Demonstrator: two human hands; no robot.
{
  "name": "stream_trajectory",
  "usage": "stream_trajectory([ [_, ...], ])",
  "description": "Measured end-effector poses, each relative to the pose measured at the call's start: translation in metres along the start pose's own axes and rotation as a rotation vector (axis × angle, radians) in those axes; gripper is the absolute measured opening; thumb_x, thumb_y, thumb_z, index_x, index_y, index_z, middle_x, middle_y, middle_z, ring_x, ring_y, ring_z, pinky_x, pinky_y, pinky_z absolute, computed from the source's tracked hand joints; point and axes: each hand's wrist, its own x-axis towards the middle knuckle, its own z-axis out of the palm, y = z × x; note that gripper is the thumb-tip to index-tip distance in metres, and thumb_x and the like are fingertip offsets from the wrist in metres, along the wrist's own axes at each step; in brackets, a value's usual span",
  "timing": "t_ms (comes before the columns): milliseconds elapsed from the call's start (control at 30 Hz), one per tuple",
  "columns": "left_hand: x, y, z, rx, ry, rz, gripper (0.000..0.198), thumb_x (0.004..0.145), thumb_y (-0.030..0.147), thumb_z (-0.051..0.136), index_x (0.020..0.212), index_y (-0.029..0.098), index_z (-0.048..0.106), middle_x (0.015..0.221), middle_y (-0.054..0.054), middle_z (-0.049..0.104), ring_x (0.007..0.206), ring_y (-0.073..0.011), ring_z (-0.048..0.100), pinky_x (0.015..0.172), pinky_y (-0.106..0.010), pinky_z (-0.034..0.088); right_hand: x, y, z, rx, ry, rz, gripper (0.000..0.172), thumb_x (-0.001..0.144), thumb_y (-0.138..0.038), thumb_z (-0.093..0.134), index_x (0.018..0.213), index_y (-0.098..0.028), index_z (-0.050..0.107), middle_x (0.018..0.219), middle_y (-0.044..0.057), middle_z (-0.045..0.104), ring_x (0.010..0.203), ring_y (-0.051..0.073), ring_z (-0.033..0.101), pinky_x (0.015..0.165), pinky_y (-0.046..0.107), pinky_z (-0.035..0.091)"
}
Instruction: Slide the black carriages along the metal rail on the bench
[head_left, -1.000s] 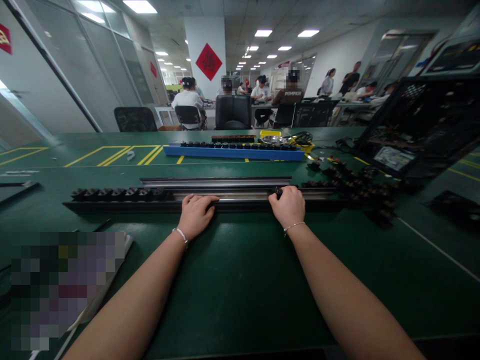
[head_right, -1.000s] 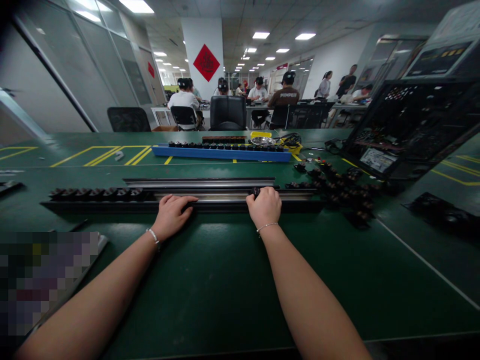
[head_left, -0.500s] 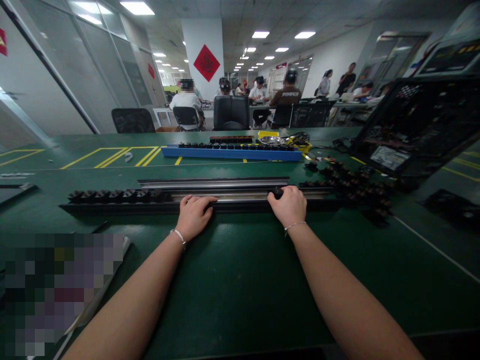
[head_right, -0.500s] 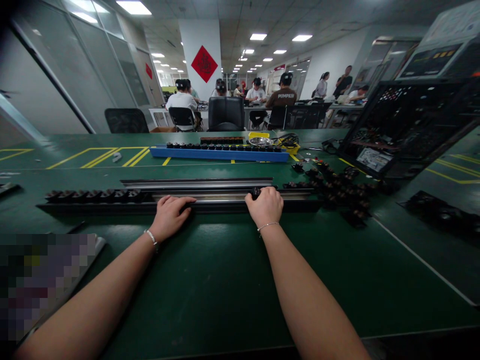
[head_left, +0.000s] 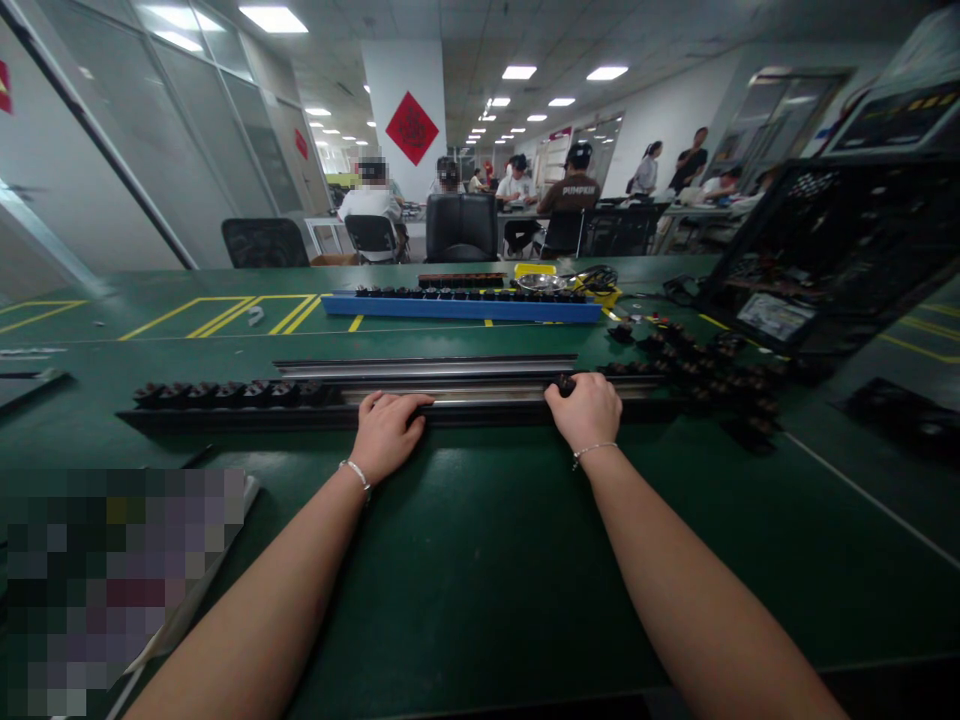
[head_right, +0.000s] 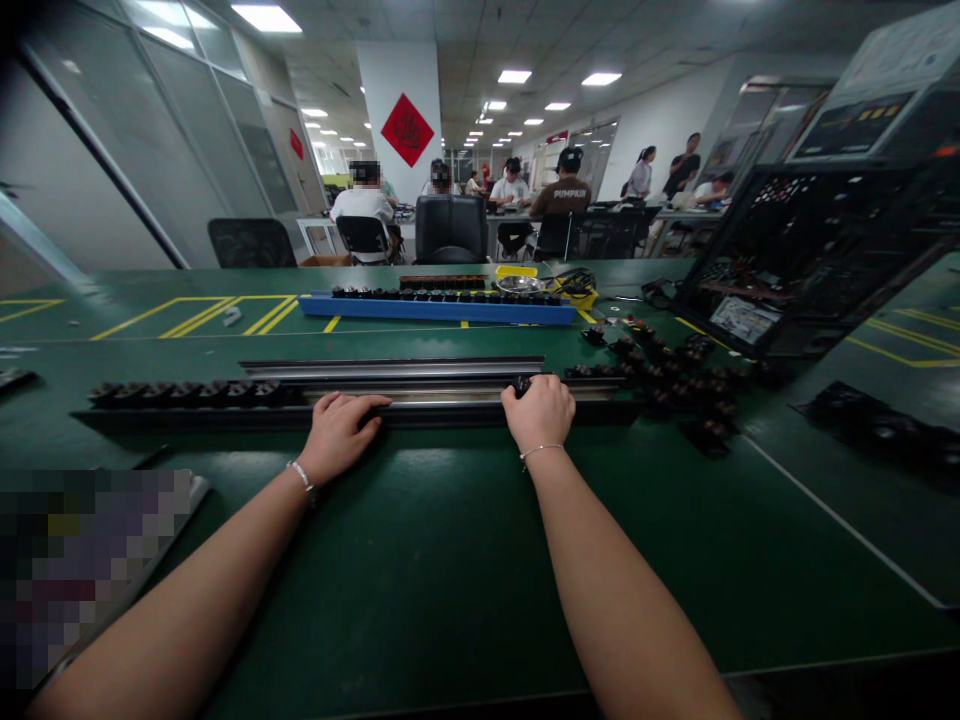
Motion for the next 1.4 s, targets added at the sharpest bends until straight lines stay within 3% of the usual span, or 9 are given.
stream_trajectory([
  [533, 0.000, 0.002, -0.002, -0.002, 0.003, 0.005, 0.028, 0.084, 0.029, 0.045, 0.108, 0.031, 0.058, 0.105, -0.001, 0.068, 0.101, -0.0195, 0.057, 0.103, -0.045, 0.023, 0.006, 0.009, -0.006, -0.048, -0.030, 0.060, 0.038, 0.074, -0.040, 0.048, 0.092, -0.012, 0.066, 0.097, 0.016, 0.061, 0.094, 0.028, 0.051, 0.083, 0.040, 0.037],
  [900, 0.000, 0.002, 0.000, -0.002, 0.018, 0.007, 0.027, 0.084, 0.029, 0.047, 0.107, 0.031, 0.059, 0.104, 0.001, 0.068, 0.099, -0.0190, 0.057, 0.103, -0.045, 0.023, 0.010, 0.020, -0.014, -0.075, -0.140, 0.044, 0.039, 0.075, -0.045, 0.049, 0.098, -0.017, 0.063, 0.096, 0.011, 0.062, 0.094, 0.026, 0.052, 0.084, 0.038, 0.035],
  [1400, 0.000, 0.001, 0.000, 0.000, 0.016, 0.003, 0.027, 0.083, 0.030, 0.046, 0.108, 0.031, 0.058, 0.103, 0.000, 0.068, 0.100, -0.0184, 0.058, 0.103, -0.045, 0.023, 0.014, 0.040, -0.007, -0.039, 0.014, 0.073, 0.038, 0.073, -0.044, 0.049, 0.092, -0.015, 0.065, 0.090, 0.012, 0.061, 0.091, 0.026, 0.050, 0.086, 0.038, 0.034],
])
